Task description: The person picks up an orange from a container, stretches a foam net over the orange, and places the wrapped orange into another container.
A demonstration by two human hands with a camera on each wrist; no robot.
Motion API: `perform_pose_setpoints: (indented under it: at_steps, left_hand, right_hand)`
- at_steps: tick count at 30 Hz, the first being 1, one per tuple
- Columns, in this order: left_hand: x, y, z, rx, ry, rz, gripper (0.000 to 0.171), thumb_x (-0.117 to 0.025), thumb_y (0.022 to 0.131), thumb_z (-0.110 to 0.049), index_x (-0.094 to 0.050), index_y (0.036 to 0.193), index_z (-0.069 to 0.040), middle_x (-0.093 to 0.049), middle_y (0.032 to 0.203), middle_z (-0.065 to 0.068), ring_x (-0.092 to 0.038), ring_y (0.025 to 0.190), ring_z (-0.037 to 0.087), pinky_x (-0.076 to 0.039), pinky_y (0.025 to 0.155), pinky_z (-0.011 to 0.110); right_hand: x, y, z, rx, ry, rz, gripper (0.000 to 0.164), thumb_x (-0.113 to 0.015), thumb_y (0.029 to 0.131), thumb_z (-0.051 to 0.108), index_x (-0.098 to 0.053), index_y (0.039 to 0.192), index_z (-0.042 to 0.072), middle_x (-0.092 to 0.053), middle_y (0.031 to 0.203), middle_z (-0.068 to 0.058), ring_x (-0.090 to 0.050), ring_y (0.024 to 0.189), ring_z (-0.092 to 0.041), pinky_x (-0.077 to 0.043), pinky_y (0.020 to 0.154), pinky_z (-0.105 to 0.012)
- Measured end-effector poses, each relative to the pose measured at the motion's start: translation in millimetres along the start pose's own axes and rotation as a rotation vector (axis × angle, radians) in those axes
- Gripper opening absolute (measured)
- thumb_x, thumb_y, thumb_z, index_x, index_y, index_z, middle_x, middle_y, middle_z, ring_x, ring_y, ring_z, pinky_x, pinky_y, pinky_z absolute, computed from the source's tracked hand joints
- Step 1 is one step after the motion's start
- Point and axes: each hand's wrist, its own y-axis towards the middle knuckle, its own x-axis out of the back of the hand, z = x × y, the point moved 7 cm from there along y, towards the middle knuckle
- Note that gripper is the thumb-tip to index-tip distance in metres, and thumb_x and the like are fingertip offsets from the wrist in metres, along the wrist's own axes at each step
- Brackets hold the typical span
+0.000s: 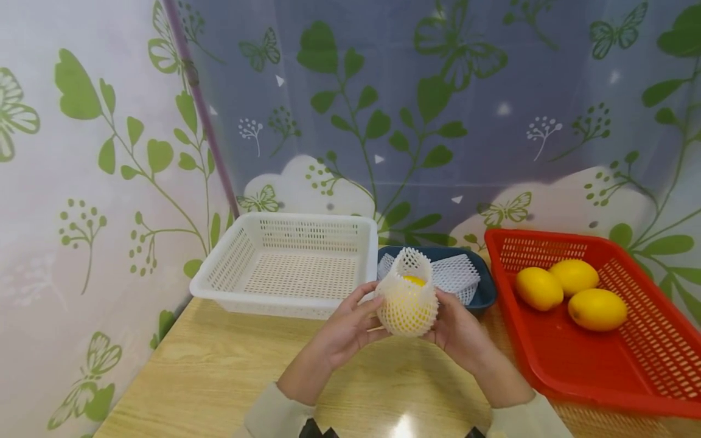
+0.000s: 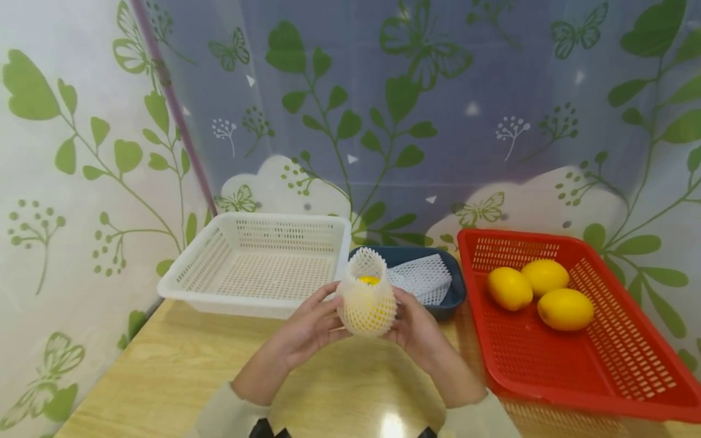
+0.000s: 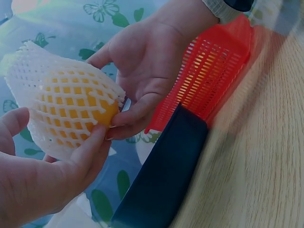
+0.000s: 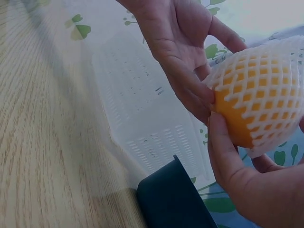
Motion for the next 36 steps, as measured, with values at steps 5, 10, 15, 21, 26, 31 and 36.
perform_pose_setpoints:
  at_steps: [5,10,15,21,26,31,36]
  left_hand:
    - [0.4,-0.7,1.7,0.009,-0.002,-0.012,0.047,-0.052,0.101,-0.027,-0.036,0.141,-0.009,-0.047,0.134,0.019,-0.060,0.108,0.027,-0.050,0.095,0.042]
    - [0.6,-1.8,2.4,0.008,0.018,-0.009,0.048,-0.047,0.103,-0.033,-0.033,0.143,-0.009,-0.048,0.132,0.017,-0.060,0.104,0.023,-0.052,0.089,0.036]
    - [1.2,-1.6,2.5,0.009,0.025,-0.015,0.050,-0.045,0.104,-0.035,-0.031,0.144,-0.008,-0.049,0.130,0.015,-0.060,0.102,0.020,-0.052,0.087,0.034]
    - [1.5,-1.7,1.7,0.007,0.017,-0.019,0.049,-0.052,0.101,-0.030,-0.034,0.141,-0.008,-0.050,0.129,0.015,-0.060,0.102,0.022,-0.052,0.087,0.035]
    - [0.0,-2.1,0.5,0.014,0.022,0.001,0.046,-0.052,0.101,-0.025,-0.034,0.140,-0.009,-0.048,0.131,0.016,-0.060,0.104,0.024,-0.052,0.090,0.038]
    - [-1.6,-1.9,-0.4,0.009,0.032,0.016,0.047,-0.053,0.101,-0.021,-0.033,0.142,-0.008,-0.049,0.133,0.016,-0.060,0.106,0.023,-0.050,0.094,0.041]
    - [-1.8,-0.8,0.9,0.002,0.037,0.027,0.046,-0.050,0.102,-0.017,-0.032,0.143,-0.009,-0.052,0.132,0.014,-0.060,0.104,0.020,-0.050,0.093,0.039]
  right_hand:
    - [-0.2,-0.1,-1.0,-0.004,0.000,-0.018,0.030,-0.034,0.106,0.035,-0.046,0.126,0.015,-0.059,0.111,-0.001,-0.060,0.098,-0.020,-0.054,0.086,-0.030]
    - [-0.2,0.3,-1.7,-0.002,-0.015,0.003,0.029,-0.034,0.106,0.034,-0.048,0.124,0.016,-0.062,0.112,0.000,-0.063,0.098,-0.019,-0.054,0.088,-0.033]
    - [-0.6,0.7,-1.6,0.009,-0.010,0.030,0.028,-0.032,0.107,0.033,-0.049,0.123,0.018,-0.063,0.112,0.000,-0.063,0.098,-0.019,-0.054,0.088,-0.033]
    - [-1.7,2.1,-3.1,-0.007,-0.008,0.021,0.034,-0.029,0.106,0.033,-0.037,0.130,0.009,-0.060,0.111,-0.002,-0.061,0.098,-0.019,-0.054,0.087,-0.030]
    - [-1.0,0.3,-3.4,-0.023,-0.017,0.004,0.045,-0.026,0.106,0.039,-0.025,0.140,0.010,-0.054,0.117,-0.002,-0.057,0.101,-0.020,-0.053,0.086,-0.028]
    - [-0.4,-0.6,-2.4,-0.001,-0.014,0.030,0.042,-0.024,0.105,0.046,-0.033,0.140,0.023,-0.051,0.125,0.000,-0.056,0.104,-0.018,-0.052,0.086,-0.027]
    - [-0.1,-1.0,-2.6,-0.001,-0.023,0.027,0.040,-0.026,0.105,0.047,-0.037,0.138,0.026,-0.050,0.128,0.001,-0.055,0.106,-0.018,-0.052,0.089,-0.030]
